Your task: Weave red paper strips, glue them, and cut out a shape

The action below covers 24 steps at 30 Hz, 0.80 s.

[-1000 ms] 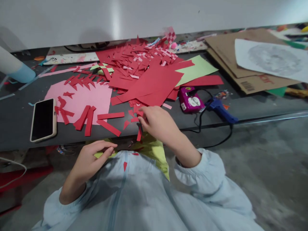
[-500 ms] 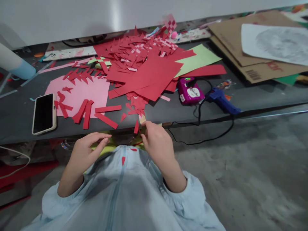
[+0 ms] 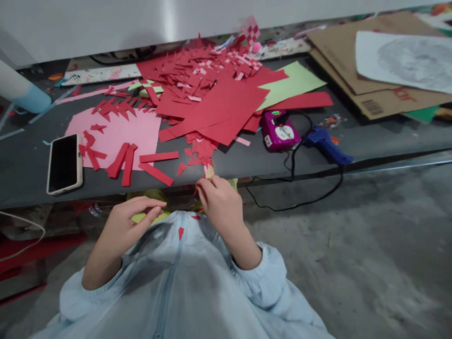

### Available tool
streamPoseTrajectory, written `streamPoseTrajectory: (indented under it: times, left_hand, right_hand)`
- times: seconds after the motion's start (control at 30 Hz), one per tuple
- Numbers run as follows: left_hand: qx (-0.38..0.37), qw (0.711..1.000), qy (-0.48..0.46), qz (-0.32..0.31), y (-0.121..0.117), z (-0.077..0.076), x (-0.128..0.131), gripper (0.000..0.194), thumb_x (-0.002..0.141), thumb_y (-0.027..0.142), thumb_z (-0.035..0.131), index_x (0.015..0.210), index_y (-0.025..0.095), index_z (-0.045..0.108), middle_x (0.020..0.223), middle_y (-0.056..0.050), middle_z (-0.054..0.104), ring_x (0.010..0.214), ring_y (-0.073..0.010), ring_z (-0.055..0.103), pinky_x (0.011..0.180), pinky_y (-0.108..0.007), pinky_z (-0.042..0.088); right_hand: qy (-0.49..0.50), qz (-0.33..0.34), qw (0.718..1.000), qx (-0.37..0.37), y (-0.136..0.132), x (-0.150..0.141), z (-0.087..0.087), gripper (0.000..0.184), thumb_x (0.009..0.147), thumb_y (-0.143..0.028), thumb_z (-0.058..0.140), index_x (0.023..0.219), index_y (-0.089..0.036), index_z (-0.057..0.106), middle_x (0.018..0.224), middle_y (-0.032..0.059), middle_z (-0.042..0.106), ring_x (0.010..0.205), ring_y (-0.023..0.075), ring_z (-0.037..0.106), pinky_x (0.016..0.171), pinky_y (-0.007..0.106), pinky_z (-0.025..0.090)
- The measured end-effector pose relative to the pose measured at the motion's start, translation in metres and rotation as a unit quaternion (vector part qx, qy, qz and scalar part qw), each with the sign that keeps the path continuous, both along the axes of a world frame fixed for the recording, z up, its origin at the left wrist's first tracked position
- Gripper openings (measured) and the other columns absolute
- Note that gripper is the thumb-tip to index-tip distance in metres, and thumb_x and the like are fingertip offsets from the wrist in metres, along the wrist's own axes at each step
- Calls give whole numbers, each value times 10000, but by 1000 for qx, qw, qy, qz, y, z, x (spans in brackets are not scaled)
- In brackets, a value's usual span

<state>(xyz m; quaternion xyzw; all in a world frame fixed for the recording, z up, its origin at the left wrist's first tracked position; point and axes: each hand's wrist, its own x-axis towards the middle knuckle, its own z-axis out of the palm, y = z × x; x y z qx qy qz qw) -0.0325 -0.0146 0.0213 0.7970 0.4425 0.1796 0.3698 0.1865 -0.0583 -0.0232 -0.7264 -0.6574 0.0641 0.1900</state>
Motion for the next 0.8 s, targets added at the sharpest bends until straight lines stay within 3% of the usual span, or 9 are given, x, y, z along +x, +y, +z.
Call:
streamPoseTrajectory:
  times: [0.17, 0.43, 0.6, 0.67, 0.8]
  left_hand:
    - [5, 1000, 7, -23, -1, 0, 0, 217, 955, 273, 539, 993, 231, 749, 925, -6, 771, 829, -130, 711, 742, -232, 525]
    - [8, 998, 15, -59, -2, -2, -4, 220, 956, 256, 524, 997, 219, 737, 968, -10, 773, 871, -137, 716, 785, -242, 533]
    - [-10, 996, 24, -87, -4, -2, -5, 222, 965, 259, 517, 1017, 230, 731, 997, 10, 766, 909, -124, 708, 807, -225, 515]
    - [-17, 995, 29, -97, -5, -2, -6, 226, 969, 257, 510, 1022, 236, 729, 993, 18, 763, 906, -120, 704, 803, -223, 509]
    - [-23, 994, 38, -104, -4, -3, -8, 232, 975, 263, 499, 1034, 236, 722, 1009, 16, 759, 920, -124, 699, 812, -230, 505]
  right_hand:
    - [30, -3, 999, 43, 6, 13, 11, 229, 947, -301, 535, 938, -224, 751, 806, 70, 693, 731, 222, 644, 635, 324, 454]
    - [45, -94, 980, 167, 30, 43, 51, 187, 912, -317, 564, 895, -260, 741, 786, 62, 695, 747, 238, 653, 678, 369, 487]
    - [54, -142, 958, 244, 44, 46, 49, 206, 924, -324, 541, 939, -247, 732, 838, 69, 731, 734, 233, 649, 702, 378, 502]
    - [55, -126, 966, 221, 49, 46, 42, 208, 915, -298, 540, 965, -229, 730, 874, 83, 742, 760, 241, 657, 711, 378, 502]
    - [37, -55, 993, 102, 50, 47, 26, 292, 851, -213, 544, 1095, -209, 705, 969, 105, 751, 887, 277, 677, 783, 398, 501]
